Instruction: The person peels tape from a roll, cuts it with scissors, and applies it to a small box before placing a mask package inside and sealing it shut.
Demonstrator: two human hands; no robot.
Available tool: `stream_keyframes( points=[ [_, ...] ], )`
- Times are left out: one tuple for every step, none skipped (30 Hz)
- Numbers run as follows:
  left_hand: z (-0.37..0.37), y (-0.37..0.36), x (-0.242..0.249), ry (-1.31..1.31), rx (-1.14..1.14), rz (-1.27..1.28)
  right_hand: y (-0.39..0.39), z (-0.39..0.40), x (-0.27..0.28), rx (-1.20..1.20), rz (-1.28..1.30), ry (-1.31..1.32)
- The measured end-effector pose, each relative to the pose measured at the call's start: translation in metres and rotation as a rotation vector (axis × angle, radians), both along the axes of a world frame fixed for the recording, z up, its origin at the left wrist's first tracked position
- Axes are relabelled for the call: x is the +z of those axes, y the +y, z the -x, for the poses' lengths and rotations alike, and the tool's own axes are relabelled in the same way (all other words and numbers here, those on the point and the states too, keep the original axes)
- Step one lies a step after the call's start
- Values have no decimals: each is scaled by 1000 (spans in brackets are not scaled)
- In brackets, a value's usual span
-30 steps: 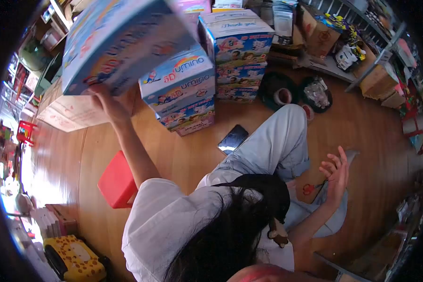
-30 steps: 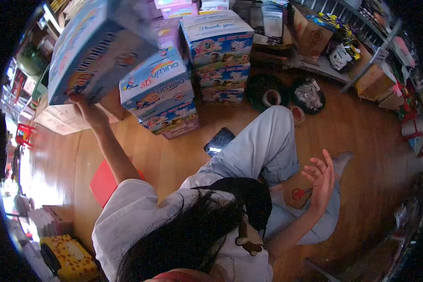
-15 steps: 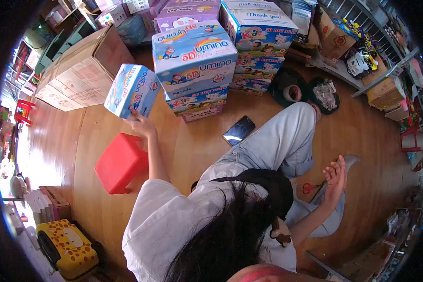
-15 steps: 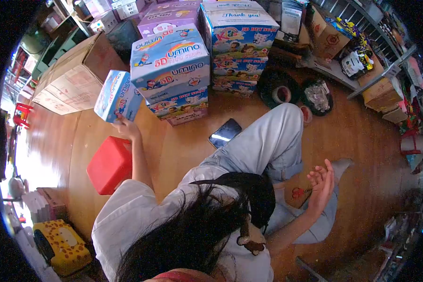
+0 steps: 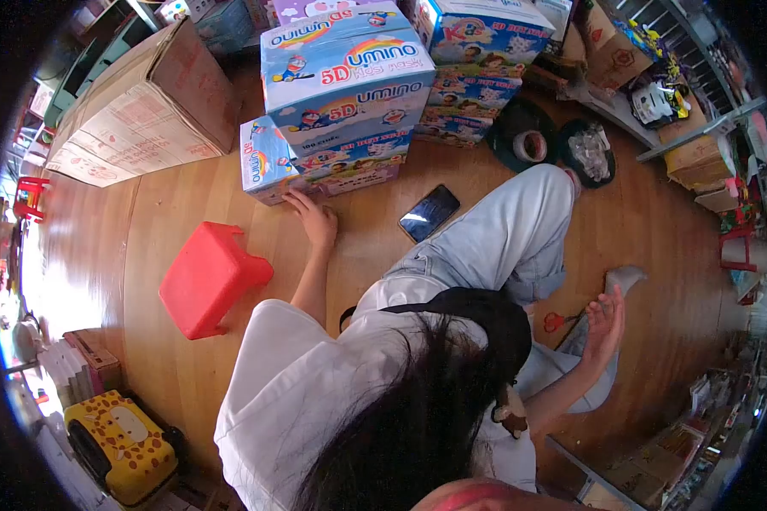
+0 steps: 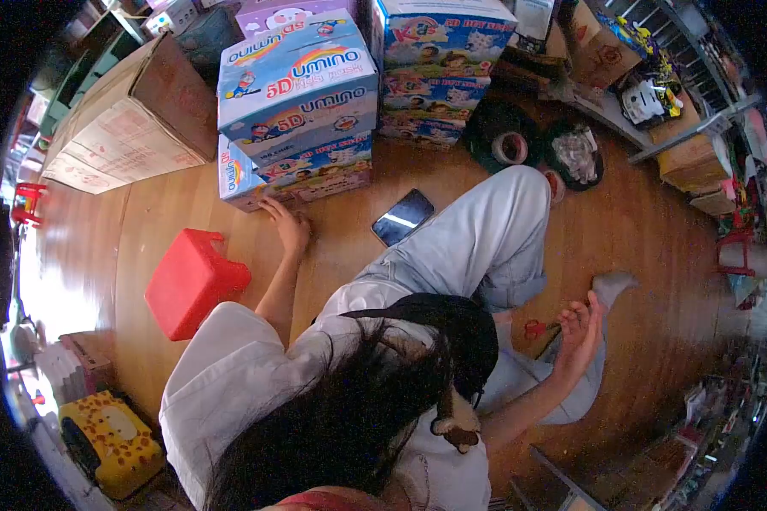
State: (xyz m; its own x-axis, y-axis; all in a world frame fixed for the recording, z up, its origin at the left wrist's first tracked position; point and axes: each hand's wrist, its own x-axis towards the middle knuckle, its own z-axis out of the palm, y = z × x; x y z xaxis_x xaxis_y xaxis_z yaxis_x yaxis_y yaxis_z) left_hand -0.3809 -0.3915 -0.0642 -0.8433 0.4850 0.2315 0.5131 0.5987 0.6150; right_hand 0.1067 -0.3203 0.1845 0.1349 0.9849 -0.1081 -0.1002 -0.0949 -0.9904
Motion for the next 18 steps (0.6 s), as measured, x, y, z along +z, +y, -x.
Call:
stream_keyframes(
  points=[
    [-1, -1, 2, -26, -20, -45, 1, 0, 0, -4, 9, -2],
    [-3, 1, 3, -53, -48, -88, 1, -1, -1, -17, 20, -4],
    [-5, 0, 0, -87, -46, 65, -1, -3, -2, -15, 13, -10],
    [-7, -4, -7, -113, -53, 217, -3, -5, -4, -24, 4, -15],
    [-8, -7, -12, -128, -71, 369, -6, -8, -5, -46, -7, -18],
    [-11, -8, -19, -231, -151, 380, -8, -7, -8, -95, -5, 7],
    [-15, -7, -27, -330, -262, 402, -12, -7, -9, -177, -8, 31],
    [-17, -5, -33, -537, -402, 380, -15, -10, -11, -193, 16, 22],
    [-20, 4, -36, -595, -534, 410, -19, -16, -12, -239, 35, 9],
    [-25, 16, -30, -586, -649, 448, -25, -21, -14, -252, 3, -41],
    [-27, 31, -21, -537, -768, 490, -34, -36, -25, -230, -15, -61],
    [-28, 52, -9, -449, -886, 515, -43, -39, -25, -357, 8, -102],
    [-29, 79, 8, -342, -1003, 529, -57, -46, -31, -412, -55, -60],
    [-34, 110, 27, -219, -1127, 513, -72, -53, -39, -486, -64, -79],
    [-45, 143, 48, -91, -1244, 474, -90, -61, -46, -538, -73, -101],
    [-57, 174, 71, 12, -1359, 407, -111, -67, -50, -655, -56, -113],
    [-73, 202, 94, 92, -1466, 330, -126, -69, -55, -745, -42, -116],
    [-91, 224, 114, 129, -1559, 248, -138, -70, -60, -808, -29, -115]
  ],
)
